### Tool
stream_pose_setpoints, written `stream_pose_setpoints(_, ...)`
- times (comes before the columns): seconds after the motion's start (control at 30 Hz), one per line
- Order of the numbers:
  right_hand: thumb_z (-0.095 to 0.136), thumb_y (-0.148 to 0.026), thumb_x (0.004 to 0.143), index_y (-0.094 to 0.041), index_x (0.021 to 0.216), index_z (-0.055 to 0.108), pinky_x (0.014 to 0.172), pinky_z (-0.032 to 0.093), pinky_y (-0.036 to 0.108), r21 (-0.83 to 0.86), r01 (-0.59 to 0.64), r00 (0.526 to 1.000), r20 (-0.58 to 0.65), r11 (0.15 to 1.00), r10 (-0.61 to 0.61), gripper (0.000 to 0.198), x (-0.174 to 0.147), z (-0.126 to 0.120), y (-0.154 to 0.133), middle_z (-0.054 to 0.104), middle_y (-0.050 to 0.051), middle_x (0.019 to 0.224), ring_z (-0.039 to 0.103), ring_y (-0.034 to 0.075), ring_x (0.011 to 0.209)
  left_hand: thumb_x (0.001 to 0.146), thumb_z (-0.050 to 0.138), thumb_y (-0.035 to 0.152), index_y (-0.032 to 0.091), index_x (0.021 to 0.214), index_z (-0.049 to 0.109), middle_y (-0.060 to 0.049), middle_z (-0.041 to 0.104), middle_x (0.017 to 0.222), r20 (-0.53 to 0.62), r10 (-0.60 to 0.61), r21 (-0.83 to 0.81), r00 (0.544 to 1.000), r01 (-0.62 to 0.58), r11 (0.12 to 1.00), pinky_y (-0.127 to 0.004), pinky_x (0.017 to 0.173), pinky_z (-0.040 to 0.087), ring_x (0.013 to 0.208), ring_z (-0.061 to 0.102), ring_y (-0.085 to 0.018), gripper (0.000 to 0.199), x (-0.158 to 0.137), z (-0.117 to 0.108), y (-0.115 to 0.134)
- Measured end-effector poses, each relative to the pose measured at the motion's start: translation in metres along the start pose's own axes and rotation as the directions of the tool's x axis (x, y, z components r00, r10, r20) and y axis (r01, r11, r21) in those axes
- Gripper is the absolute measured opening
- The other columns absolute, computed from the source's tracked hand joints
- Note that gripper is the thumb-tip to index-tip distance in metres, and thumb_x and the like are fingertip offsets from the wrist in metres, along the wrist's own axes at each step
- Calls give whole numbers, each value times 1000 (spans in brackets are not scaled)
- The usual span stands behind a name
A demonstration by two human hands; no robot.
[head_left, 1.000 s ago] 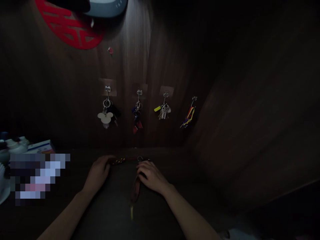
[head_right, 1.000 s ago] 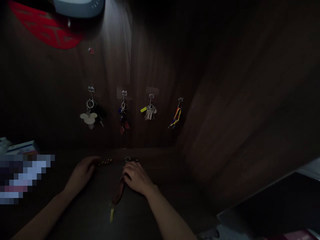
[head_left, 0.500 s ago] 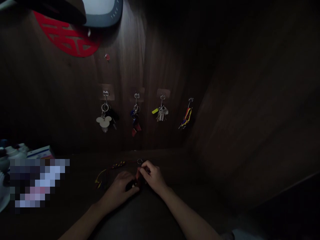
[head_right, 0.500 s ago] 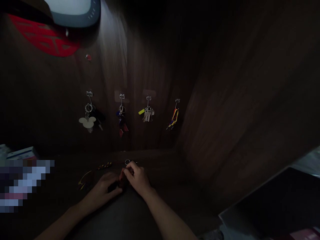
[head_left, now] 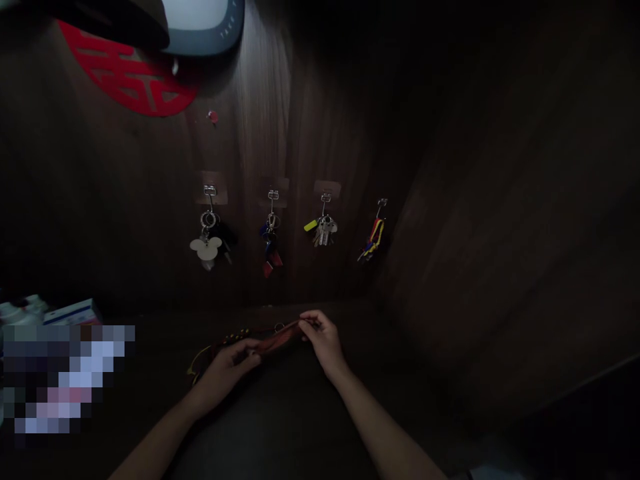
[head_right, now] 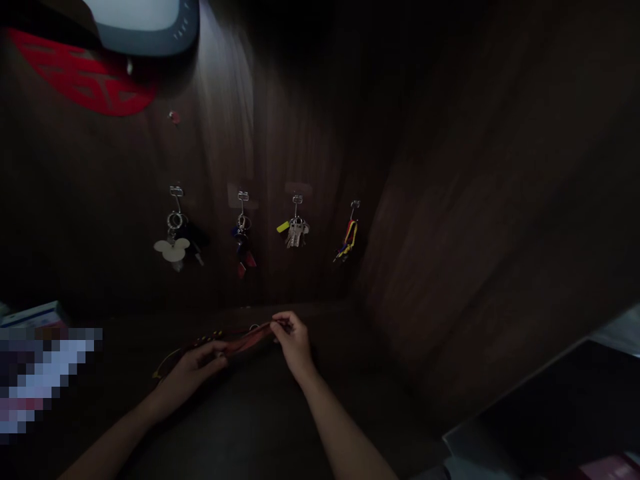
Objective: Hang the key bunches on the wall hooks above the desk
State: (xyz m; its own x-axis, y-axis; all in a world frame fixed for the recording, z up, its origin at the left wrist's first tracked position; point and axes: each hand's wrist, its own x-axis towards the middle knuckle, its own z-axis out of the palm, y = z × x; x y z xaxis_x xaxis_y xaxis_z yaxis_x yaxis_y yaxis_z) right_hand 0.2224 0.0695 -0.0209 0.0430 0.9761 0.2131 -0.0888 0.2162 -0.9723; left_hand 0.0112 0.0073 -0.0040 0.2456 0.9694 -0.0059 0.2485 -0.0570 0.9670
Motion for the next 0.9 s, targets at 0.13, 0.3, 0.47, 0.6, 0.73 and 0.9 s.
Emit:
stream_pose_setpoints(0.13,74,-38,63,-20,73,60,49,47,20,174,-107,994,29,979,104,25,1,-3,-1,59,-2,65,56,13,63,75,63,37,21,111,63,-1,68,93,20,-14,-90,1000,15,996,-29,81,45,90,61,-20,39,2,-5,-2)
stream_pose_setpoints(0.3,77,-38,61,-20,73,58,47,46,19,290,-196,981,56,937,188,29,1,-6,-5,60,-3,64,57,11,58,74,63,37,20,112,62,-3,71,95,-14,-52,-128,999,50,991,-32,84,45,93,62,-21,41,1,-4,-1)
stream_pose_setpoints(0.47,79,-34,60,-20,70,56,47,46,18,365,-246,969,89,898,230,29,-1,-7,-10,62,-3,65,58,10,58,73,62,40,20,107,62,-4,72,97,-50,-83,-144,995,75,987,-33,84,46,94,64,-23,40,1,-2,0)
stream_pose_setpoints(0.6,79,-29,60,-20,75,58,48,46,17,430,-278,961,128,859,247,27,-2,-11,-11,63,-4,66,59,9,57,75,59,41,20,106,63,-4,73,98,-88,-68,-100,994,59,993,-32,85,46,96,64,-23,38,1,-1,0)
stream_pose_setpoints(0.73,79,-26,61,-20,80,63,49,45,17,451,-296,955,160,842,249,26,-3,-13,-16,68,-1,71,64,11,63,81,50,45,21,85,67,-2,75,91,-113,-28,31,993,32,999,-31,88,43,93,63,-22,30,-2,-1,5)
stream_pose_setpoints(0.9,80,-23,60,-19,89,67,53,46,18,456,-308,950,188,835,249,31,-4,-13,-25,72,4,87,67,13,73,83,45,43,21,98,66,-2,76,91,-106,-44,-18,993,42,999,-32,92,41,96,64,-22,33,-2,-2,4)
